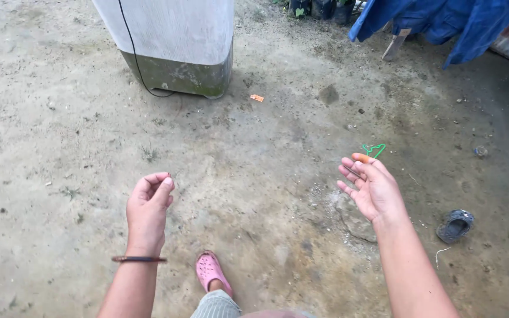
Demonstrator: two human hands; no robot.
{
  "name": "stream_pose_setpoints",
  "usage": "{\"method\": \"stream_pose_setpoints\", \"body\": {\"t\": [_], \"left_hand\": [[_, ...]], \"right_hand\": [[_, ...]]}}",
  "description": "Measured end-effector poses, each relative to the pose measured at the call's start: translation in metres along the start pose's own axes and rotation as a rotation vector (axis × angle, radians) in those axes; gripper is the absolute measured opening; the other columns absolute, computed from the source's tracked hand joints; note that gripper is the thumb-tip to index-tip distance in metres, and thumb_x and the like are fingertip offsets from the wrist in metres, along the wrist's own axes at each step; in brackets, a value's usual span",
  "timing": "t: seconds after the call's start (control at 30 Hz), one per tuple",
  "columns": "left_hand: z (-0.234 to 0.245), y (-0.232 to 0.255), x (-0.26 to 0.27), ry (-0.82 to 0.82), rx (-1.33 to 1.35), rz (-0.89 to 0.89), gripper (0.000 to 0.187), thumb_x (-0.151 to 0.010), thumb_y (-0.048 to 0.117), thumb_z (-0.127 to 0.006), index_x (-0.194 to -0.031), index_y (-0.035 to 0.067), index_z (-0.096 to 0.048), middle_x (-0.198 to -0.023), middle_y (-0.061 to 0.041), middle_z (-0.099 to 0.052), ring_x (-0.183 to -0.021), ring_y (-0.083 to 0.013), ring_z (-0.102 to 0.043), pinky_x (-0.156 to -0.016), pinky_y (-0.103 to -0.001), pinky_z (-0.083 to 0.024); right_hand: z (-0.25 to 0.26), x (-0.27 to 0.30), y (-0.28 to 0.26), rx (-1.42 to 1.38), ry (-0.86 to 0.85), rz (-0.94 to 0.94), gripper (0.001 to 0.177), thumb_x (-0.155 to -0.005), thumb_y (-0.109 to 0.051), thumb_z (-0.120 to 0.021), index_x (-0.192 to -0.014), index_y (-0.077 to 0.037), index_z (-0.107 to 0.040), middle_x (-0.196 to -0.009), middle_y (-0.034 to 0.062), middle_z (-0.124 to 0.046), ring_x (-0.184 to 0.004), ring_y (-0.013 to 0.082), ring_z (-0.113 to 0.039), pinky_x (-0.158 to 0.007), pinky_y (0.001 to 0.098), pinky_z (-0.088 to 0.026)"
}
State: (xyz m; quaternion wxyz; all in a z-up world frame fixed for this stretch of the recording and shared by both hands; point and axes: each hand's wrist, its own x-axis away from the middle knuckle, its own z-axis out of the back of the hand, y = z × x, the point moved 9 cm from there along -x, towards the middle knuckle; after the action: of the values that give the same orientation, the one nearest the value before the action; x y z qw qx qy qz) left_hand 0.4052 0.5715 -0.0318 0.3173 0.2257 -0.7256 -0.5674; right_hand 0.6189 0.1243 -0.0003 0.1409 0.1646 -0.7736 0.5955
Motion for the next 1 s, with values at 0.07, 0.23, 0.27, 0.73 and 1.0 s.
{"method": "stream_pose_setpoints", "body": {"t": [0.07, 0.23, 0.27, 0.73, 1.0], "left_hand": [[0.003, 0.024, -0.054, -0.013, -0.005, -0.015, 0.014, -0.096, 0.013, -0.068, -0.109, 0.010, -0.067, -0.098, 0.004, -0.067, -0.089, -0.0055, -0.062, -0.073, -0.024, -0.049], [-0.002, 0.083, -0.171, -0.042, -0.102, -0.056, 0.012, -0.100, 0.022, -0.065, -0.107, 0.012, -0.068, -0.098, 0.005, -0.067, -0.091, -0.0047, -0.063, -0.075, -0.023, -0.050], [-0.005, 0.088, -0.192, -0.049, -0.103, -0.062, 0.012, -0.100, 0.022, -0.065, -0.107, 0.012, -0.068, -0.098, 0.005, -0.067, -0.091, -0.0047, -0.063, -0.075, -0.023, -0.050], [-0.023, 0.120, -0.480, 0.049, 0.079, -0.088, 0.012, -0.098, 0.022, -0.066, -0.104, 0.012, -0.068, -0.097, 0.005, -0.068, -0.090, -0.0050, -0.064, -0.073, -0.022, -0.050], [0.025, 0.136, -0.656, 0.082, 0.047, -0.065, 0.017, -0.097, 0.018, -0.064, -0.112, 0.011, -0.067, -0.101, 0.004, -0.067, -0.092, -0.0061, -0.063, -0.075, -0.023, -0.050]], "right_hand": [[-0.043, -0.022, 0.000, -0.023, 0.023, -0.010, 0.028, -0.096, -0.011, -0.053, -0.123, -0.012, -0.055, -0.123, 0.0106, -0.064, -0.117, 0.0249, -0.062, -0.098, 0.0520, -0.050], [-0.133, -0.070, 0.005, -0.047, 0.014, -0.032, 0.028, -0.095, -0.011, -0.054, -0.123, -0.012, -0.055, -0.123, 0.0105, -0.065, -0.116, 0.0244, -0.062, -0.098, 0.0509, -0.051], [-0.143, -0.082, 0.003, -0.053, 0.016, -0.026, 0.028, -0.095, -0.011, -0.054, -0.123, -0.012, -0.055, -0.123, 0.0105, -0.065, -0.116, 0.0244, -0.062, -0.098, 0.0509, -0.051], [-0.376, -0.368, -0.057, 0.111, -0.126, -0.017, 0.035, -0.093, -0.014, -0.058, -0.127, -0.016, -0.051, -0.126, 0.0104, -0.065, -0.115, 0.0232, -0.062, -0.094, 0.0487, -0.049], [-0.548, -0.480, -0.068, 0.135, -0.168, 0.010, 0.041, -0.092, -0.013, -0.060, -0.131, -0.015, -0.048, -0.129, 0.0123, -0.064, -0.117, 0.0243, -0.063, -0.094, 0.0485, -0.050]]}}
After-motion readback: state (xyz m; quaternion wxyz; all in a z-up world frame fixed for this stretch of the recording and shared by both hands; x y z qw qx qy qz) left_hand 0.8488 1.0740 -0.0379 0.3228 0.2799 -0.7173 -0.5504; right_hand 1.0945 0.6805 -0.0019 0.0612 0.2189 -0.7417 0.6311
